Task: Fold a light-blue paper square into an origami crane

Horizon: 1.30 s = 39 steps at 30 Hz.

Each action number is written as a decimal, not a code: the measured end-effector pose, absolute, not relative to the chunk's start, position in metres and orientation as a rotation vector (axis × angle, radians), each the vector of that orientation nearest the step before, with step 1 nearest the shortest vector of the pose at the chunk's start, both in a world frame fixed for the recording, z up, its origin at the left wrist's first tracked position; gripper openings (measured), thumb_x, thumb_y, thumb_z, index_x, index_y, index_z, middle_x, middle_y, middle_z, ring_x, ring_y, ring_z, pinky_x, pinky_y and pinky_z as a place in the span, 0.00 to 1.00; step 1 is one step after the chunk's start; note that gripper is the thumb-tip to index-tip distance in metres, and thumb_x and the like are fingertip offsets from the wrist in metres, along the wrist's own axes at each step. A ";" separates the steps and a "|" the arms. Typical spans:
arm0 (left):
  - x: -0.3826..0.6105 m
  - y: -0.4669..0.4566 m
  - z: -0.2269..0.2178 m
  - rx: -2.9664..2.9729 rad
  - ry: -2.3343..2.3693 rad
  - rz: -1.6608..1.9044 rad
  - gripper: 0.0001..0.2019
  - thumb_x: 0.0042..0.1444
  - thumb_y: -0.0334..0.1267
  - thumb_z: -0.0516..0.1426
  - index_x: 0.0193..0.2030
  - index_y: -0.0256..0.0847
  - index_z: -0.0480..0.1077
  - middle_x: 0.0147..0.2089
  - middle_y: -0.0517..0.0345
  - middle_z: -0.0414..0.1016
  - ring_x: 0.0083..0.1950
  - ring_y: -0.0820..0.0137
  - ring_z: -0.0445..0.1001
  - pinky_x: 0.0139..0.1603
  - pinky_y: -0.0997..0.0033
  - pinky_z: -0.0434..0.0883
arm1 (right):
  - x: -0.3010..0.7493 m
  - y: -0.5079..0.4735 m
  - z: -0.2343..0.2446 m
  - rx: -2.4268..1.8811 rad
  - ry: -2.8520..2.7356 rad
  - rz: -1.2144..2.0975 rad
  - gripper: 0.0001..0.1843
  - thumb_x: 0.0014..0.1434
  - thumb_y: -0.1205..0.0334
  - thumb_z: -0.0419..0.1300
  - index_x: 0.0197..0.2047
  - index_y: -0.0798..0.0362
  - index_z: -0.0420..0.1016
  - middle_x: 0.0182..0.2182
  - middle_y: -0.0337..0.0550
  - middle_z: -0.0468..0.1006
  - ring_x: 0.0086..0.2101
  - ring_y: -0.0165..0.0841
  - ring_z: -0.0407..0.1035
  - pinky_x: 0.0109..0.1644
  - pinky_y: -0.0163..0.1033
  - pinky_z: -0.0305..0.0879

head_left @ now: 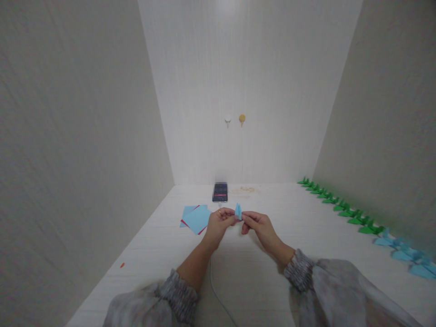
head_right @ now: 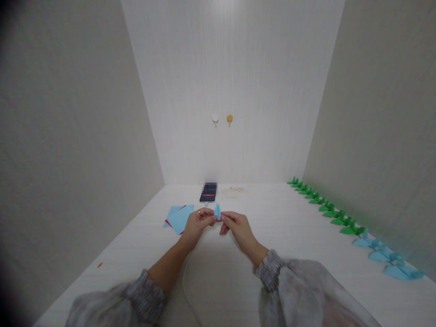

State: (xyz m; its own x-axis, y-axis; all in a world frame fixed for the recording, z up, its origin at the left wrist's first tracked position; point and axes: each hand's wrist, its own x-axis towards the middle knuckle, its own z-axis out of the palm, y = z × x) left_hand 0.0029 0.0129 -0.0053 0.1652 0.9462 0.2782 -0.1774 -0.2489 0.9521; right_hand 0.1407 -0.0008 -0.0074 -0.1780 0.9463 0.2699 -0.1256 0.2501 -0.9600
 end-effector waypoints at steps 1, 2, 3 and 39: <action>0.003 0.013 -0.005 1.358 0.823 1.320 0.08 0.38 0.37 0.58 0.26 0.34 0.67 0.21 0.59 0.70 0.22 0.77 0.65 0.27 0.76 0.62 | 0.141 -0.001 -0.007 -0.843 -1.390 1.184 0.13 0.46 0.56 0.55 0.31 0.57 0.72 0.15 0.37 0.71 0.17 0.26 0.63 0.23 0.32 0.59; 0.003 0.013 -0.005 1.348 0.829 1.315 0.08 0.38 0.37 0.58 0.26 0.34 0.67 0.21 0.59 0.70 0.22 0.77 0.65 0.27 0.76 0.62 | 0.141 -0.001 -0.007 -0.847 -1.394 1.175 0.13 0.46 0.56 0.55 0.31 0.57 0.72 0.15 0.36 0.71 0.16 0.26 0.63 0.23 0.32 0.59; 0.003 0.013 -0.005 1.337 0.833 1.312 0.09 0.38 0.37 0.58 0.26 0.34 0.67 0.21 0.59 0.70 0.22 0.77 0.65 0.27 0.76 0.62 | 0.141 -0.001 -0.008 -0.850 -1.395 1.165 0.13 0.46 0.56 0.55 0.30 0.57 0.72 0.14 0.36 0.70 0.16 0.26 0.62 0.23 0.32 0.59; 0.002 0.017 -0.009 1.333 0.762 1.319 0.12 0.35 0.35 0.60 0.28 0.35 0.65 0.24 0.61 0.68 0.26 0.77 0.67 0.30 0.76 0.63 | 0.140 0.002 -0.009 -0.864 -1.355 1.155 0.09 0.46 0.59 0.57 0.26 0.57 0.70 0.13 0.35 0.69 0.16 0.24 0.61 0.23 0.30 0.56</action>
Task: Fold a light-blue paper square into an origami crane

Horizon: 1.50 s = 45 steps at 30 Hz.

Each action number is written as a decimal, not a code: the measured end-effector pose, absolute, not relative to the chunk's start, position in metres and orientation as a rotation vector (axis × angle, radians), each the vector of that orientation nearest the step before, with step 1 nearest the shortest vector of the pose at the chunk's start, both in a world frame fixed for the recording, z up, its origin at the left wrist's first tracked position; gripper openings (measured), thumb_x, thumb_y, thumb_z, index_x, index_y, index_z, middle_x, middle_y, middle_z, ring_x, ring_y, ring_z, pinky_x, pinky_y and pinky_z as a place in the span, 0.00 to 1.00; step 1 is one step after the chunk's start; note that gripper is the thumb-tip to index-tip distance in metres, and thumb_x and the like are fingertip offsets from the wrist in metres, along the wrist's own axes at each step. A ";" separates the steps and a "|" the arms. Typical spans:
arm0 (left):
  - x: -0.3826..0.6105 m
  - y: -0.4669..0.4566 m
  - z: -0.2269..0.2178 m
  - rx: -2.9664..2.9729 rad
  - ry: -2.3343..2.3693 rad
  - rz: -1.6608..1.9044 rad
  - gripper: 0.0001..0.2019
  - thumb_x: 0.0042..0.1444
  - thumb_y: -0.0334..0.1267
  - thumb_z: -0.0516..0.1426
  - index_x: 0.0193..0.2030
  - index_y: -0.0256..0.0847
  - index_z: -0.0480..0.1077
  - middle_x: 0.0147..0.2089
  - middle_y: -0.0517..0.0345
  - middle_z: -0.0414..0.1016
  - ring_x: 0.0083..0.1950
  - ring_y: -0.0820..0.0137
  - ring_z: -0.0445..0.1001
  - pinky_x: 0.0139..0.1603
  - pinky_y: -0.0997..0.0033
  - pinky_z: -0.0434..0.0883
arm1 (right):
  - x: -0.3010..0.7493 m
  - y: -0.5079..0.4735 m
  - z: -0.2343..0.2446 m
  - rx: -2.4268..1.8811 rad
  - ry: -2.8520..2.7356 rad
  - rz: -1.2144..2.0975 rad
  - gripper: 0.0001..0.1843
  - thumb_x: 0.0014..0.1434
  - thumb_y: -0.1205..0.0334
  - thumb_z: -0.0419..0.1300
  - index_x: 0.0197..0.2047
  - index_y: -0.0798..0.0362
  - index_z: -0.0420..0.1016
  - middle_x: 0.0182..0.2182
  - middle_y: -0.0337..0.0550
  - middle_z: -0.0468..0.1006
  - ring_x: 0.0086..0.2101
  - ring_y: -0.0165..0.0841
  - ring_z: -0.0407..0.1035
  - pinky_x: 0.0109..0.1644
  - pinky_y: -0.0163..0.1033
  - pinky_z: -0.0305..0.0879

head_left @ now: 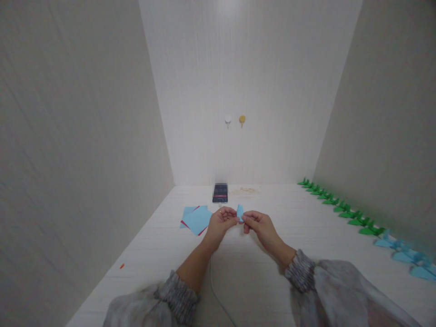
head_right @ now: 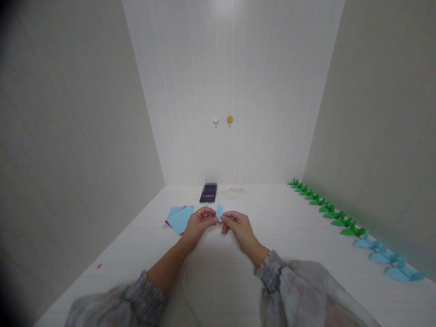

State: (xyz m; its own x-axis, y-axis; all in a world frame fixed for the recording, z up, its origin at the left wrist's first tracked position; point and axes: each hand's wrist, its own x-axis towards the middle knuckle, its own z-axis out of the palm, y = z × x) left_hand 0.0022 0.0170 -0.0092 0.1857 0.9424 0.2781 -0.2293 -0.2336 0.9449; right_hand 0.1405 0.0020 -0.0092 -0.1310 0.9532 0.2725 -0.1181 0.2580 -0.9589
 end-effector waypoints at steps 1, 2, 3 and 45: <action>0.002 0.017 -0.010 1.331 0.755 1.322 0.13 0.34 0.34 0.60 0.29 0.35 0.64 0.25 0.61 0.68 0.27 0.76 0.67 0.31 0.75 0.64 | 0.141 0.002 -0.009 -0.868 -1.361 1.144 0.09 0.46 0.59 0.57 0.26 0.57 0.70 0.13 0.35 0.69 0.16 0.24 0.61 0.23 0.30 0.56; 0.001 0.017 -0.010 1.324 0.748 1.328 0.14 0.34 0.34 0.61 0.29 0.35 0.64 0.26 0.60 0.68 0.27 0.76 0.68 0.32 0.74 0.64 | 0.141 0.002 -0.009 -0.871 -1.369 1.133 0.09 0.46 0.59 0.56 0.25 0.57 0.70 0.13 0.35 0.69 0.16 0.24 0.61 0.23 0.30 0.56; 0.001 0.017 -0.011 1.313 0.737 1.332 0.14 0.34 0.34 0.61 0.30 0.36 0.63 0.26 0.60 0.68 0.28 0.75 0.68 0.32 0.73 0.64 | 0.141 0.001 -0.009 -0.872 -1.378 1.123 0.09 0.46 0.59 0.56 0.25 0.57 0.70 0.13 0.35 0.69 0.16 0.24 0.61 0.23 0.31 0.56; -0.002 0.014 -0.007 1.396 0.668 1.307 0.13 0.37 0.35 0.59 0.33 0.38 0.64 0.24 0.63 0.65 0.25 0.77 0.64 0.29 0.75 0.63 | 0.141 0.002 -0.011 -0.694 -1.374 1.220 0.10 0.44 0.62 0.58 0.32 0.55 0.66 0.18 0.35 0.70 0.20 0.28 0.65 0.27 0.35 0.60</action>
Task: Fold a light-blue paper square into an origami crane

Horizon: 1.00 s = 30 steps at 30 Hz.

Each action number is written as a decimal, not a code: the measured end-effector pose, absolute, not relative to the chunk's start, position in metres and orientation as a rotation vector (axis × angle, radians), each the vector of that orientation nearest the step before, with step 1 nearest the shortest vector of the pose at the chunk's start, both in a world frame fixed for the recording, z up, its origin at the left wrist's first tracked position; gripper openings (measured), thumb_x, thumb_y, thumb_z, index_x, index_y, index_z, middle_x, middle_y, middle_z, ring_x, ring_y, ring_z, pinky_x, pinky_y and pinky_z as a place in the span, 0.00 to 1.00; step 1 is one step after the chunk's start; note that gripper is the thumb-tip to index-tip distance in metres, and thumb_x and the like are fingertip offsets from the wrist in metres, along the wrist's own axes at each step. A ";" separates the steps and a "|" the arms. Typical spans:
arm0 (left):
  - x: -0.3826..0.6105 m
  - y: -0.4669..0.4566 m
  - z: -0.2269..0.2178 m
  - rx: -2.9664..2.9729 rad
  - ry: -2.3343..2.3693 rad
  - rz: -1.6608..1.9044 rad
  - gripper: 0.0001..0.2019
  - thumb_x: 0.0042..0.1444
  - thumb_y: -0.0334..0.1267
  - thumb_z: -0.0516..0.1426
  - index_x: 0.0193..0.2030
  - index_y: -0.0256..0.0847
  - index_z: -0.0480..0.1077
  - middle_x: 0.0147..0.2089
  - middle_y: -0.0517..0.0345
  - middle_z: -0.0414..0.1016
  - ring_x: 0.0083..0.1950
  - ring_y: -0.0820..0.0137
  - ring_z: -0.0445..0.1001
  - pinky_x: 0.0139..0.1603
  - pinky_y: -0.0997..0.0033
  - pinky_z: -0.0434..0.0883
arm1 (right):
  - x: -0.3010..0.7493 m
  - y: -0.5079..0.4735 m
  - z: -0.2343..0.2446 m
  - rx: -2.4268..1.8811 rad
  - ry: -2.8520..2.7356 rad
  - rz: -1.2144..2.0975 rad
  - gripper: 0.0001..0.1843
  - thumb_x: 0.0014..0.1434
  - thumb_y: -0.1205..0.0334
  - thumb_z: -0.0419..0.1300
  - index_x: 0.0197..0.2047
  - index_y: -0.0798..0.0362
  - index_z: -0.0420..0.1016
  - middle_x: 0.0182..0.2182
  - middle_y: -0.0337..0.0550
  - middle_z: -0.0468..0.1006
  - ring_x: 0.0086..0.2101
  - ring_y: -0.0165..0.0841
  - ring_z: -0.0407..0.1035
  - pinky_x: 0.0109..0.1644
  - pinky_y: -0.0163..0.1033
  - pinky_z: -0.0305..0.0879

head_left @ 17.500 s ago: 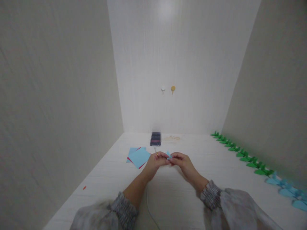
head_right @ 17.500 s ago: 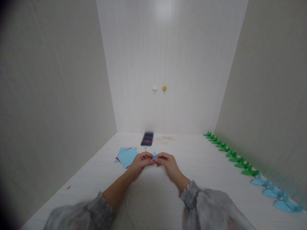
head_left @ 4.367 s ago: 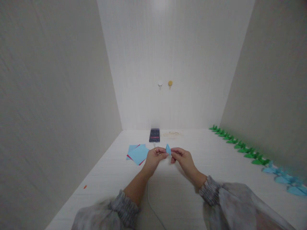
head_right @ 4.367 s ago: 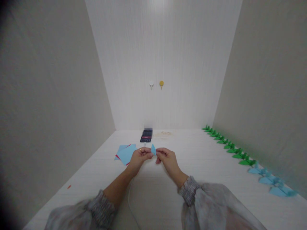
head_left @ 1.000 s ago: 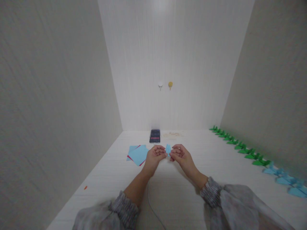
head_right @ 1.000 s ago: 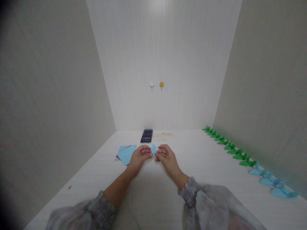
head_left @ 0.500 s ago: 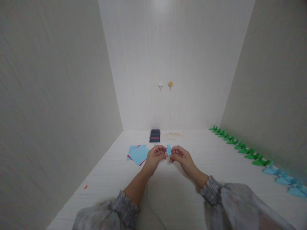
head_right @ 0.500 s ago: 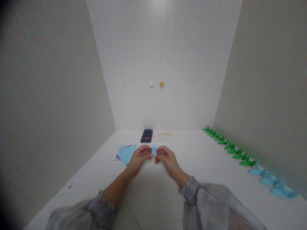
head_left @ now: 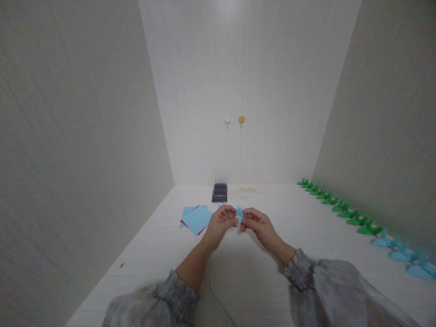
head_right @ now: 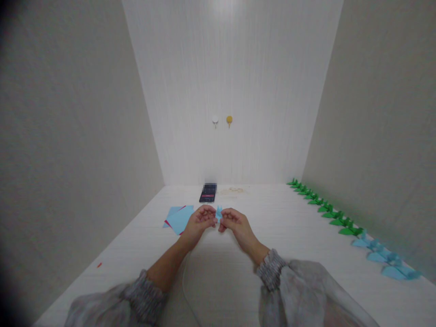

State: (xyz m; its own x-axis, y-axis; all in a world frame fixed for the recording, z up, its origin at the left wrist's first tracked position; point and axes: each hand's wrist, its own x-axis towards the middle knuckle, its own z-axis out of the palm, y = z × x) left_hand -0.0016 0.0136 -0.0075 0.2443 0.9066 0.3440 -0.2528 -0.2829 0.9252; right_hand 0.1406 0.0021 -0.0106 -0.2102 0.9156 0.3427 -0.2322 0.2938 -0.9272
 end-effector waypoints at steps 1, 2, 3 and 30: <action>-0.002 0.014 -0.008 1.401 0.662 1.303 0.13 0.38 0.35 0.58 0.33 0.37 0.64 0.24 0.62 0.65 0.25 0.77 0.64 0.29 0.75 0.63 | 0.141 0.002 -0.010 -0.691 -1.380 1.220 0.10 0.44 0.62 0.58 0.32 0.55 0.66 0.18 0.36 0.70 0.21 0.28 0.65 0.27 0.35 0.60; -0.002 0.014 -0.008 1.409 0.659 1.295 0.12 0.38 0.35 0.58 0.33 0.37 0.65 0.24 0.62 0.65 0.25 0.77 0.64 0.29 0.75 0.63 | 0.141 0.002 -0.010 -0.691 -1.389 1.223 0.09 0.44 0.62 0.58 0.32 0.55 0.67 0.18 0.36 0.70 0.21 0.28 0.65 0.28 0.35 0.60; -0.002 0.014 -0.008 1.417 0.661 1.289 0.11 0.38 0.35 0.58 0.32 0.37 0.66 0.24 0.61 0.66 0.25 0.77 0.64 0.30 0.75 0.63 | 0.141 0.001 -0.010 -0.692 -1.396 1.224 0.09 0.45 0.62 0.58 0.31 0.55 0.67 0.18 0.36 0.70 0.21 0.28 0.65 0.28 0.35 0.60; -0.004 0.010 -0.002 1.397 0.678 1.270 0.04 0.36 0.32 0.57 0.24 0.37 0.68 0.23 0.62 0.69 0.26 0.75 0.66 0.32 0.74 0.62 | 0.143 0.000 -0.005 -0.703 -1.492 1.125 0.04 0.45 0.62 0.57 0.26 0.53 0.70 0.21 0.37 0.72 0.25 0.29 0.66 0.33 0.36 0.62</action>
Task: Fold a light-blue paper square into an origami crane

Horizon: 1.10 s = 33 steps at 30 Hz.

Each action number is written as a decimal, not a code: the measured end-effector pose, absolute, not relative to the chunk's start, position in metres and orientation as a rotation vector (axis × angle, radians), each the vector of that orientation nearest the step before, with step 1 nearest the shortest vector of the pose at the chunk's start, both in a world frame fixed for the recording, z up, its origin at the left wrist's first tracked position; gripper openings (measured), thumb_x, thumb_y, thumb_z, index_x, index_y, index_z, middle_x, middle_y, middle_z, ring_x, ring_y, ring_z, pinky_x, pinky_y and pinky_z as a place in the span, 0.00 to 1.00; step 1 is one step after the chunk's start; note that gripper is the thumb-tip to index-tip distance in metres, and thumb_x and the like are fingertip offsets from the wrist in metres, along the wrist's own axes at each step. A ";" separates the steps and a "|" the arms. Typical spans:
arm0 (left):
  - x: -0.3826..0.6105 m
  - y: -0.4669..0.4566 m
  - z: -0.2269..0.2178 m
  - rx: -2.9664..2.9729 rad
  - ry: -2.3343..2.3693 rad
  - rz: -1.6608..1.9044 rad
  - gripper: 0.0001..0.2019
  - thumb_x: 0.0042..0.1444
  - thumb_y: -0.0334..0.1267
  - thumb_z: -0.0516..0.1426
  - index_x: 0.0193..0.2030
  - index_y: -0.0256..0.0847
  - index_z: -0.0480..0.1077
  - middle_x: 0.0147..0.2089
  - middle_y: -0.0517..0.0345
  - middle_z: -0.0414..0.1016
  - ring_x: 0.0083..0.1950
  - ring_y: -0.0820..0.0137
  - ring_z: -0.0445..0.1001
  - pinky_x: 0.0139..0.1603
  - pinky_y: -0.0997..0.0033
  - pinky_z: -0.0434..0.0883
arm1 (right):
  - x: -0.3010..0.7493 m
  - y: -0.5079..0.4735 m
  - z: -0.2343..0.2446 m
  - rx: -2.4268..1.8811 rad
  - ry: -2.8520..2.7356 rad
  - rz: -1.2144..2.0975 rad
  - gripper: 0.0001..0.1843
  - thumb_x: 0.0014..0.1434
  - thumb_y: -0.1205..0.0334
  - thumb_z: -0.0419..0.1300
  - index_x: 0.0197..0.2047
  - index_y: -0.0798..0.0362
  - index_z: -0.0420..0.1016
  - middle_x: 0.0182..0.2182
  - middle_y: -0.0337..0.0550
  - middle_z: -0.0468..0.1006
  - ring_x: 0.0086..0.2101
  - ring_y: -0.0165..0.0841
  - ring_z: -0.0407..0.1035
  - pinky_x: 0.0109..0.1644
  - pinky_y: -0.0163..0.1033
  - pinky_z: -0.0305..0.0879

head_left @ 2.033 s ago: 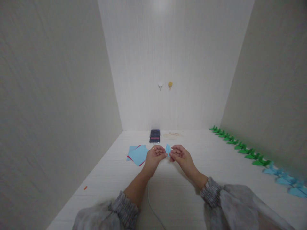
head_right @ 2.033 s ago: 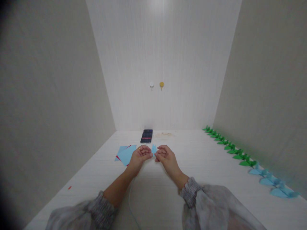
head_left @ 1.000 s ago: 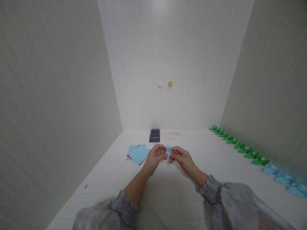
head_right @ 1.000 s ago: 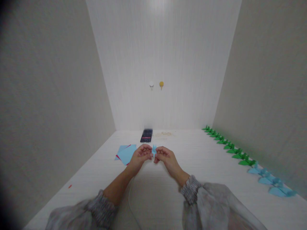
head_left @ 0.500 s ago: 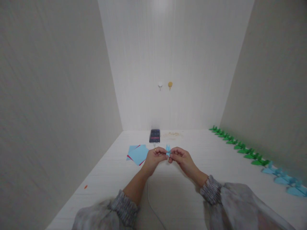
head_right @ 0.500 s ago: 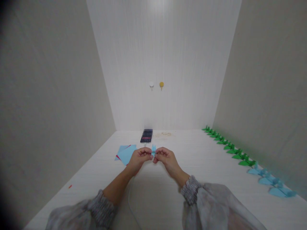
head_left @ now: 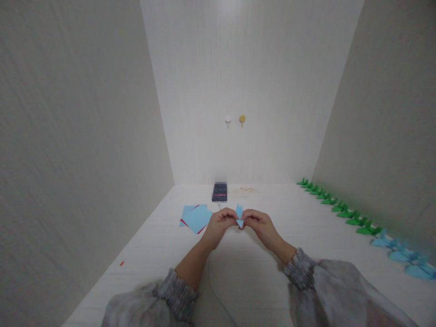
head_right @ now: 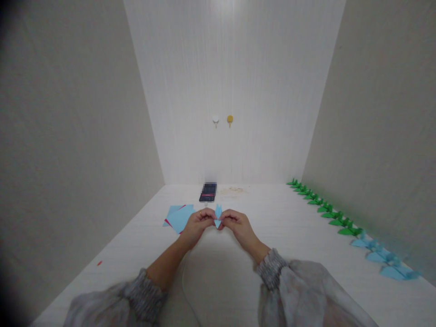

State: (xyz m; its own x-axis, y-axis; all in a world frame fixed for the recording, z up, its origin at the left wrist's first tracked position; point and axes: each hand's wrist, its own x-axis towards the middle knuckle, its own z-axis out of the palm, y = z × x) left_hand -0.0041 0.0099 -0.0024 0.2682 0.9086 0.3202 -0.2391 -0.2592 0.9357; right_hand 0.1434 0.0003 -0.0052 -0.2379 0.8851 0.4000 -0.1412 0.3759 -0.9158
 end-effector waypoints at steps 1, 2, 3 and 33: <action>-0.004 0.009 -0.002 1.400 0.671 1.270 0.04 0.36 0.32 0.57 0.24 0.37 0.67 0.23 0.62 0.69 0.27 0.74 0.66 0.32 0.74 0.62 | 0.143 -0.001 -0.004 -0.704 -1.504 1.117 0.04 0.46 0.62 0.56 0.26 0.53 0.70 0.21 0.37 0.71 0.25 0.29 0.66 0.34 0.36 0.62; -0.004 0.009 -0.002 1.401 0.668 1.268 0.04 0.36 0.33 0.57 0.24 0.37 0.67 0.23 0.62 0.69 0.27 0.74 0.66 0.33 0.74 0.62 | 0.143 -0.001 -0.003 -0.701 -1.514 1.110 0.04 0.46 0.63 0.56 0.26 0.53 0.70 0.21 0.37 0.71 0.25 0.29 0.66 0.33 0.36 0.61; -0.004 0.009 -0.002 1.404 0.668 1.265 0.05 0.36 0.33 0.57 0.24 0.37 0.68 0.24 0.62 0.69 0.27 0.74 0.66 0.33 0.74 0.62 | 0.143 -0.002 -0.002 -0.695 -1.522 1.103 0.04 0.46 0.63 0.56 0.25 0.53 0.70 0.21 0.37 0.70 0.25 0.29 0.65 0.33 0.35 0.61; 0.000 0.013 -0.004 1.330 0.684 1.310 0.17 0.31 0.30 0.62 0.28 0.36 0.58 0.26 0.61 0.67 0.27 0.77 0.67 0.31 0.75 0.64 | 0.142 0.004 -0.010 -0.654 -1.400 1.184 0.09 0.45 0.66 0.58 0.31 0.53 0.63 0.24 0.36 0.69 0.26 0.26 0.65 0.32 0.34 0.61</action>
